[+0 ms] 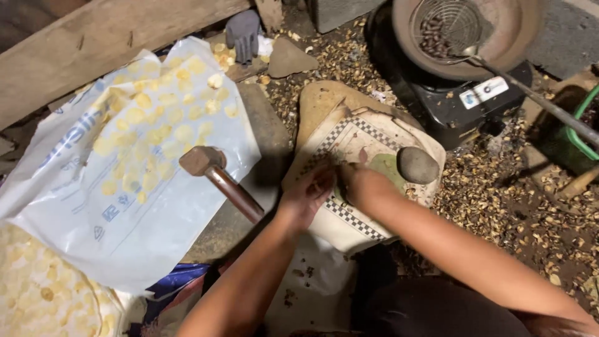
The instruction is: Processing nuts by cracking them with a mallet, roasting them in a pan, and sorting the kernels.
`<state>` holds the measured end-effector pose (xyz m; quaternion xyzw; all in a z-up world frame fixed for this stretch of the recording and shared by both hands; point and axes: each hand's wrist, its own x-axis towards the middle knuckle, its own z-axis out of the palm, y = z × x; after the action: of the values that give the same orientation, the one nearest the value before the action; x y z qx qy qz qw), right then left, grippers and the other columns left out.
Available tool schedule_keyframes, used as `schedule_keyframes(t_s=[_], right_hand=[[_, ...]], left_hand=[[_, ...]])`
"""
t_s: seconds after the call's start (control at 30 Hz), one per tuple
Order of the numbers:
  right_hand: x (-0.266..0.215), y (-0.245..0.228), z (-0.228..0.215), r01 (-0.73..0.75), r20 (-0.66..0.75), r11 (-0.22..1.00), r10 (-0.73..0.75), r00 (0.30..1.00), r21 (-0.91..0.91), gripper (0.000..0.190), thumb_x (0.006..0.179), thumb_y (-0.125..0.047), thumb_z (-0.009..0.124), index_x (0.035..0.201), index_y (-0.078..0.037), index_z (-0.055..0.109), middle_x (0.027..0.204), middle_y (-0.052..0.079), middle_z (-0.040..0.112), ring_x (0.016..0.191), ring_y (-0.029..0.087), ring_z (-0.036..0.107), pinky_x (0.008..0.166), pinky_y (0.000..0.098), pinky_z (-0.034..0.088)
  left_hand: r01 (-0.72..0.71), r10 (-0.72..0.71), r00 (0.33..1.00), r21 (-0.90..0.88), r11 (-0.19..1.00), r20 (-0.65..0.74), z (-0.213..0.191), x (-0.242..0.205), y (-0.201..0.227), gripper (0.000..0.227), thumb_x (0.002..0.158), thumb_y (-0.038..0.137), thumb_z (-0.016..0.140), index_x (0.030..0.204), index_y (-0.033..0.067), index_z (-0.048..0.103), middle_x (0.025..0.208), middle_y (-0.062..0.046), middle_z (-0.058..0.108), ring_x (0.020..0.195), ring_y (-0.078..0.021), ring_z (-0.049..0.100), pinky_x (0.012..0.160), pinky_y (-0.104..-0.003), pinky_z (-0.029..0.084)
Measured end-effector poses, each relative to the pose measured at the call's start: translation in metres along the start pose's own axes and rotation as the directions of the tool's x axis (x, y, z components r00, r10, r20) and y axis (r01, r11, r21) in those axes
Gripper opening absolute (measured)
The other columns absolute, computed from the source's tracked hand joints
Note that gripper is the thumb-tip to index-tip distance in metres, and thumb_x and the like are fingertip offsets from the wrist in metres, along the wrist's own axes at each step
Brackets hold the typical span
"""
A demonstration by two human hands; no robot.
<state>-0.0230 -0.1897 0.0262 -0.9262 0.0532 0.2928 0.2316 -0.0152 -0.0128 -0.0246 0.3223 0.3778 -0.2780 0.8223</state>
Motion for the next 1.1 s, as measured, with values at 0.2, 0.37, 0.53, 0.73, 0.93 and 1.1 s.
schedule_keyframes(t_s=[0.2, 0.37, 0.53, 0.73, 0.93, 1.1], right_hand=[[-0.064, -0.022, -0.087, 0.153, -0.109, 0.972, -0.135, 0.985, 0.177, 0.032, 0.088, -0.019, 0.067, 0.119, -0.014, 0.070, 0.105, 0.021, 0.077, 0.105, 0.048, 0.070, 0.092, 0.0590, 0.055], [-0.112, -0.027, -0.134, 0.100, -0.287, 0.982, -0.050, 0.956, 0.161, 0.024, 0.101, -0.019, 0.061, 0.120, -0.012, 0.074, 0.100, 0.021, 0.078, 0.102, 0.047, 0.071, 0.090, 0.0584, 0.055], [-0.150, -0.094, -0.189, 0.253, -0.376, 0.962, -0.197, 0.905, 0.104, 0.026, 0.094, -0.003, 0.065, 0.119, -0.002, 0.074, 0.087, 0.010, 0.078, 0.067, 0.019, 0.063, 0.061, 0.0316, 0.049], [-0.084, -0.220, -0.129, 0.472, -0.039, 0.881, -0.472, 0.881, 0.008, 0.023, 0.090, -0.014, 0.070, 0.110, -0.007, 0.079, 0.103, 0.026, 0.078, 0.104, 0.048, 0.072, 0.095, 0.0562, 0.054], [0.054, -0.232, 0.026, 0.294, 0.166, 0.944, -0.269, 0.949, -0.148, 0.077, 0.088, -0.062, 0.067, 0.127, 0.004, 0.059, 0.120, 0.031, 0.071, 0.119, 0.048, 0.066, 0.103, 0.0593, 0.051], [0.038, -0.242, 0.095, 0.103, -0.236, 0.985, -0.069, 0.969, 0.137, 0.061, 0.099, -0.054, 0.057, 0.131, -0.003, 0.050, 0.113, 0.034, 0.068, 0.113, 0.052, 0.065, 0.094, 0.0632, 0.053]], left_hand=[[0.200, -0.167, 0.957, -0.122, 0.972, 0.236, 0.008, -0.020, -0.020, 0.020, 0.100, 0.021, 0.063, 0.099, 0.0044, 0.074, 0.089, -0.014, 0.074, 0.078, -0.0235, 0.072, 0.072, -0.027, 0.059], [0.293, -0.202, 0.745, -0.040, 0.955, 0.635, 0.024, -0.032, 0.040, 0.023, 0.101, 0.043, 0.059, 0.095, 0.0203, 0.058, 0.072, -0.001, 0.050, 0.044, -0.0052, 0.032, 0.038, -0.016, 0.029], [-0.360, -0.010, 0.762, 0.437, 0.824, 0.647, 0.029, -0.150, 0.229, 0.019, 0.096, 0.016, 0.063, 0.101, -0.0012, 0.066, 0.084, -0.009, 0.063, 0.066, -0.0127, 0.056, 0.049, -0.022, 0.039], [-0.537, 0.548, 0.835, 0.300, 0.789, 0.053, -0.134, -0.220, 0.320, 0.012, 0.087, 0.023, 0.074, 0.093, 0.0135, 0.070, 0.079, -0.004, 0.073, 0.063, -0.0123, 0.068, 0.041, -0.015, 0.037], [-0.418, 0.491, 0.870, 0.466, 0.780, -0.040, -0.317, -0.019, 0.298, 0.032, 0.096, 0.024, 0.066, 0.116, -0.0001, 0.067, 0.081, -0.011, 0.054, 0.050, -0.0119, 0.048, 0.033, -0.020, 0.038], [-0.438, 0.815, 0.122, 0.768, -0.468, 0.566, -0.261, -0.056, 0.244, 0.019, 0.091, 0.020, 0.068, 0.108, 0.0276, 0.073, 0.100, 0.003, 0.065, 0.099, -0.0205, 0.064, 0.087, -0.035, 0.051]])
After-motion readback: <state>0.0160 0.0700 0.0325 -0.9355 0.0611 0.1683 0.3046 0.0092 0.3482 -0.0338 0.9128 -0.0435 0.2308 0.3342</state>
